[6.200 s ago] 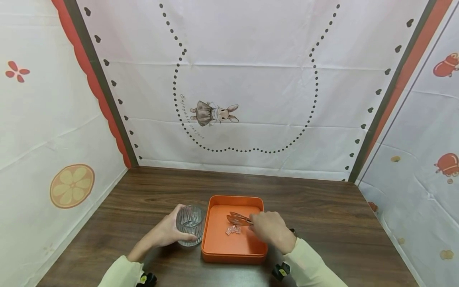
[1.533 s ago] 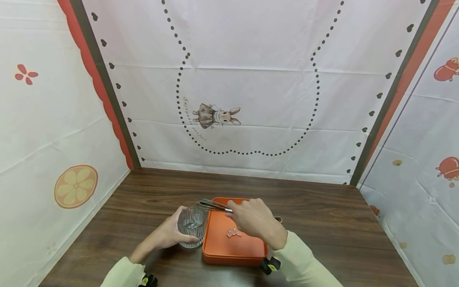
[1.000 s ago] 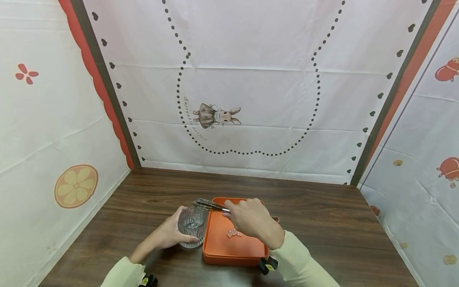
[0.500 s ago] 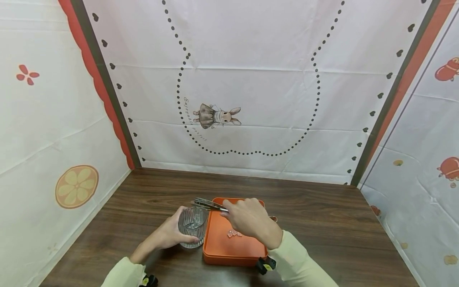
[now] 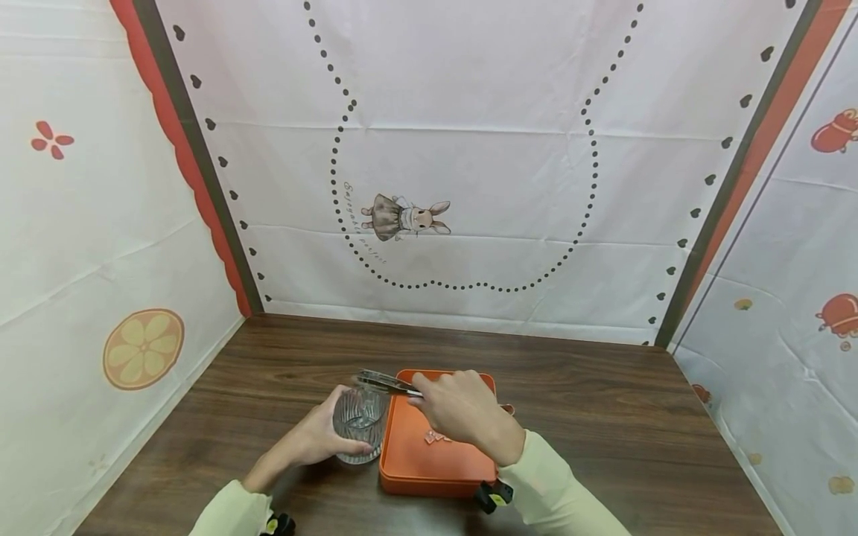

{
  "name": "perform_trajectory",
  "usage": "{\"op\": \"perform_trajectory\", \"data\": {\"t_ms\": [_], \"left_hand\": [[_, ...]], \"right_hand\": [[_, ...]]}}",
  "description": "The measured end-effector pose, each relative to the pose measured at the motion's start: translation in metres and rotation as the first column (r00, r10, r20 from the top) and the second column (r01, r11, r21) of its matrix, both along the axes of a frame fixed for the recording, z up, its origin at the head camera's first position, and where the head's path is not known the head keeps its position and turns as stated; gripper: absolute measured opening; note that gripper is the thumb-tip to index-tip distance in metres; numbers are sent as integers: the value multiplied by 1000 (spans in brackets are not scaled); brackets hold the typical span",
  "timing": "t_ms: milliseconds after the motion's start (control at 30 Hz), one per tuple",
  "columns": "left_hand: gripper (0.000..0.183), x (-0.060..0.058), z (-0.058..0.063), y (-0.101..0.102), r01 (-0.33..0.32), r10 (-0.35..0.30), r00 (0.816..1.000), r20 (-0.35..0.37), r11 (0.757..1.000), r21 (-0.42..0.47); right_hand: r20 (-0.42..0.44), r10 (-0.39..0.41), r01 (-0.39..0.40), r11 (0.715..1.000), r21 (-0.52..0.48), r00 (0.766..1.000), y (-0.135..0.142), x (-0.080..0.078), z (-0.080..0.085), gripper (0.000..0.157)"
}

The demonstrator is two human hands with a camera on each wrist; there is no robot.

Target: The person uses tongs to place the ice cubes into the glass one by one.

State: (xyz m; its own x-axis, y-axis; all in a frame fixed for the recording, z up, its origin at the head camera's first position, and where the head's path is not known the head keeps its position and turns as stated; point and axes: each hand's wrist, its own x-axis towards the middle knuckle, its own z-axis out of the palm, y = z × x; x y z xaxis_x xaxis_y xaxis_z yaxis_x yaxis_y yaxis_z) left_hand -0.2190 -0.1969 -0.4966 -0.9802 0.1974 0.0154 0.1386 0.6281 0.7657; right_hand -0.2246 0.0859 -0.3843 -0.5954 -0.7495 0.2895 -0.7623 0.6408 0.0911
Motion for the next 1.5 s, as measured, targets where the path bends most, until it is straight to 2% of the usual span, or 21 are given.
{"op": "perform_trajectory", "data": {"t_ms": [267, 500, 733, 1067, 1333, 1500], "left_hand": [[95, 1, 1, 0, 13, -13, 1000, 5, 1000, -8], [97, 0, 1, -1, 12, -12, 1000, 8, 1000, -1], [98, -1, 0, -1, 7, -7, 1000, -2, 1000, 1], [97, -2, -1, -2, 15, -15, 1000, -21, 1000, 8], [99, -2, -2, -1, 10, -11, 1000, -14, 1000, -10], [101, -1, -2, 0, 2, -2, 1000, -6, 1000, -11]], "right_hand": [[23, 7, -6, 1000, -19, 1000, 2, 1, -1, 25], [31, -36, 36, 999, -19, 999, 6, 0, -1, 30], [93, -67, 69, 997, -23, 993, 14, 0, -1, 34], [128, -124, 125, 992, -4, 984, 26, -1, -2, 37], [88, -144, 146, 989, -15, 986, 35, -2, -3, 35], [98, -159, 161, 987, -5, 982, 42, -1, -5, 36]]}}
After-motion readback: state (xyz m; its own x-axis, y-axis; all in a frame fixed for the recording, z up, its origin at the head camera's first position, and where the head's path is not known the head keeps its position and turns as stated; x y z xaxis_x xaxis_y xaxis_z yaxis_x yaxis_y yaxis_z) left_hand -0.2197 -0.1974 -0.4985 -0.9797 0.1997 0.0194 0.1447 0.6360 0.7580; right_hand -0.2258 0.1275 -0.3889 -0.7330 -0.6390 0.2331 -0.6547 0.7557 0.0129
